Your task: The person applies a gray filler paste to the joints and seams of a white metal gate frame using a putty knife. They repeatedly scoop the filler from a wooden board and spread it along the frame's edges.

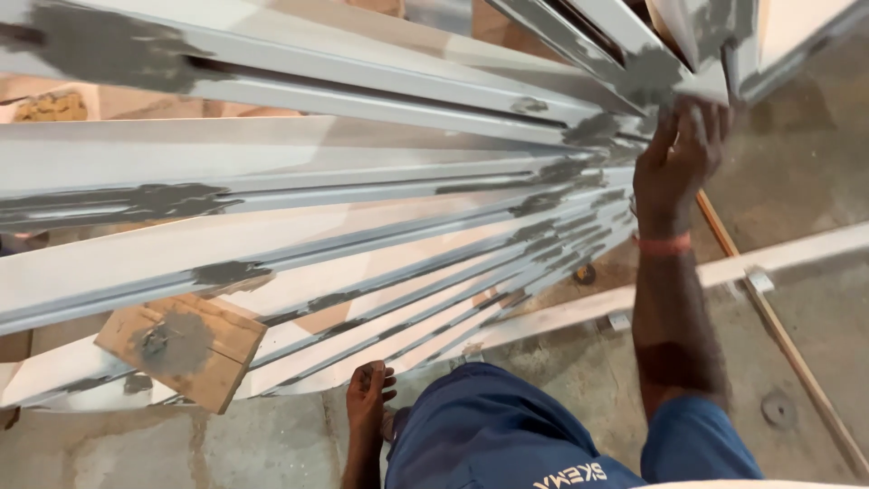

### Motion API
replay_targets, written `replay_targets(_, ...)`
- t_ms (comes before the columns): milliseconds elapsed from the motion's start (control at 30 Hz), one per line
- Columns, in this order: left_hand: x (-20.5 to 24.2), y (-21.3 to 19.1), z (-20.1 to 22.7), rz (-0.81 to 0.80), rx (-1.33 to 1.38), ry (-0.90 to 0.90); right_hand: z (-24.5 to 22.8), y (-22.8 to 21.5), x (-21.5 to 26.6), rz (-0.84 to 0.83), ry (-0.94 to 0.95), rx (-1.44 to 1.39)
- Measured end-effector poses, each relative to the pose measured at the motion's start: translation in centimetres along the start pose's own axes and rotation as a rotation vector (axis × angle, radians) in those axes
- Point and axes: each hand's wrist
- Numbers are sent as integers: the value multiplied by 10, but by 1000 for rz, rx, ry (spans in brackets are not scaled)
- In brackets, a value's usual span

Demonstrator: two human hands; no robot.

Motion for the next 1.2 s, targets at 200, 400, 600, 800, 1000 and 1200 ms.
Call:
replay_targets(200, -13, 3, -11, 8, 65, 21, 4, -3, 71, -36, 522, -686)
replay_targets(400, -18, 15, 2, -32, 71, 47, -2, 8, 189, -109, 1032, -1533)
replay_targets(600, -11, 22, 71, -27, 83, 290, -88, -1, 214, -293, 1483, -1803)
replay_targets(800, 11, -9, 195, 2, -27, 850, -83, 22, 238, -403, 1566, -1569)
replay_targets(1000, 53, -61, 325, 48, -151, 1155, -108, 29, 227, -344, 1446, -1721)
replay_targets(1200, 49, -109, 428, 217, -429, 1538, -146, 27, 231, -308, 1487, -1617)
Point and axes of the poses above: each hand's wrist, its own x-axis away from the middle knuckle, its own y-axis out of the palm, z = x × y, and after that the axes turned 1 degree about -x, right-handed
